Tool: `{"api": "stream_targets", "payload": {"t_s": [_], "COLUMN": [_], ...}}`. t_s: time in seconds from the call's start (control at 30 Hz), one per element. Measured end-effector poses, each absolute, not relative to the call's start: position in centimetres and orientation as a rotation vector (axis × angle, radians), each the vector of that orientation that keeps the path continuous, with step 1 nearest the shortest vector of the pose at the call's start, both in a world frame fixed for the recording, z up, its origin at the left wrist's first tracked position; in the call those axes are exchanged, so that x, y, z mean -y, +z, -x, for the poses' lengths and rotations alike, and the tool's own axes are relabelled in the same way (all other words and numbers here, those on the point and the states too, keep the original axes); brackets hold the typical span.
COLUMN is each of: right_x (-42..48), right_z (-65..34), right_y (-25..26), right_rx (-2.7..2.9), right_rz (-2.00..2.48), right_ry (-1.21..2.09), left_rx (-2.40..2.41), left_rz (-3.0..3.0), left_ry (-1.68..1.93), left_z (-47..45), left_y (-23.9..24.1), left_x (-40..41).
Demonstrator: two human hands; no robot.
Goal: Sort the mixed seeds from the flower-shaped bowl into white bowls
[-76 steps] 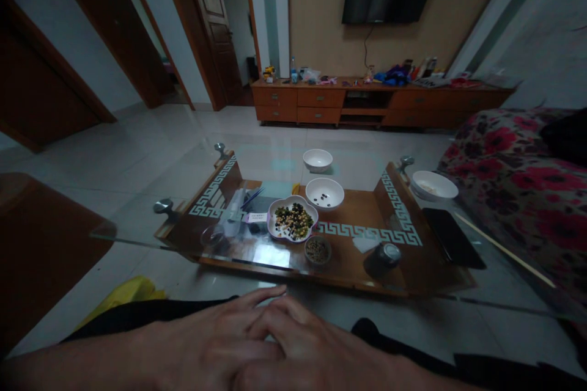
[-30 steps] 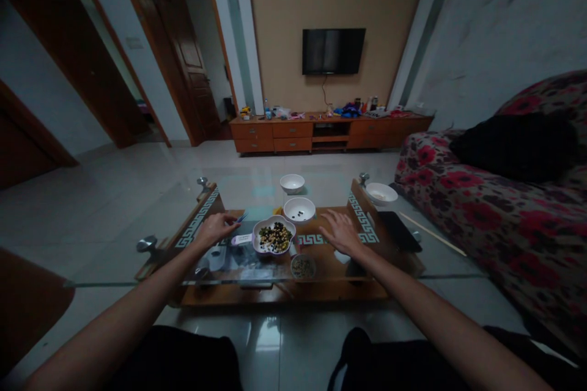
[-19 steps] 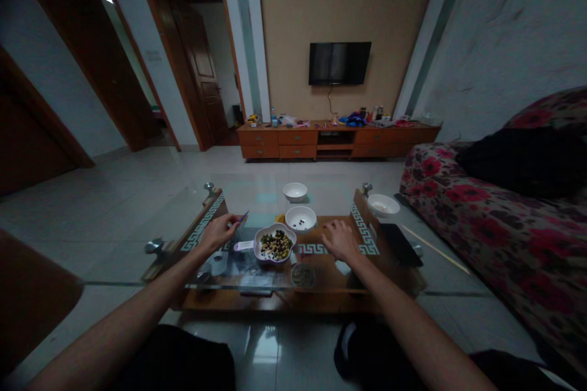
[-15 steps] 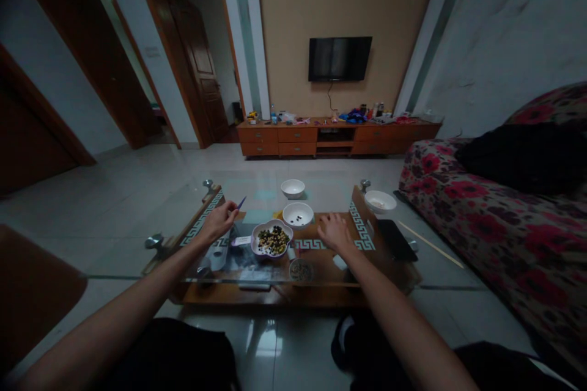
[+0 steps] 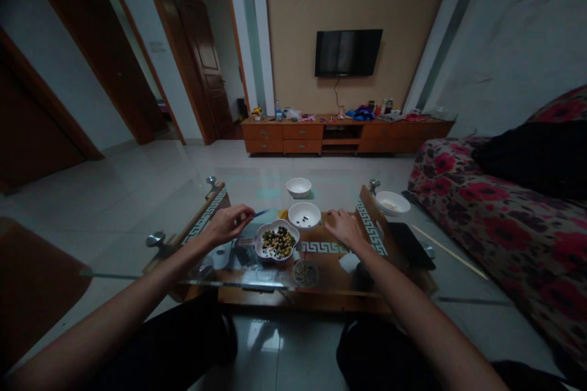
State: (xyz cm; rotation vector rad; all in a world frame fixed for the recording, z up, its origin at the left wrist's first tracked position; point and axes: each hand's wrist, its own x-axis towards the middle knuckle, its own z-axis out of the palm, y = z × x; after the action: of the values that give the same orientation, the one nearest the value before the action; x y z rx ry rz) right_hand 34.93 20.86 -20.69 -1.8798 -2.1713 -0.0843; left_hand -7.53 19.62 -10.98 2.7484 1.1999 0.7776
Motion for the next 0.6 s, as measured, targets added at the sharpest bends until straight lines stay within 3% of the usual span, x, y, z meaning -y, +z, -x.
{"api": "stream_targets", "payload": {"t_s": [0.17,0.6], "right_x": [-20.9,-20.9], "right_z": [-35.4,-35.8], "right_y": [-20.9,-21.3], "right_rx": [2.165,2.122], "right_rz": [1.878,1.840], "right_ry": [-0.112,-0.080], "left_rx": [-1.317,-1.440], "left_rz": [-2.885,-2.895], "left_ry": [0.400,0.299], "left_z": [5.4,1.9], "left_y": [-11.0,-12.6], "left_x": [-19.7,-19.4]}}
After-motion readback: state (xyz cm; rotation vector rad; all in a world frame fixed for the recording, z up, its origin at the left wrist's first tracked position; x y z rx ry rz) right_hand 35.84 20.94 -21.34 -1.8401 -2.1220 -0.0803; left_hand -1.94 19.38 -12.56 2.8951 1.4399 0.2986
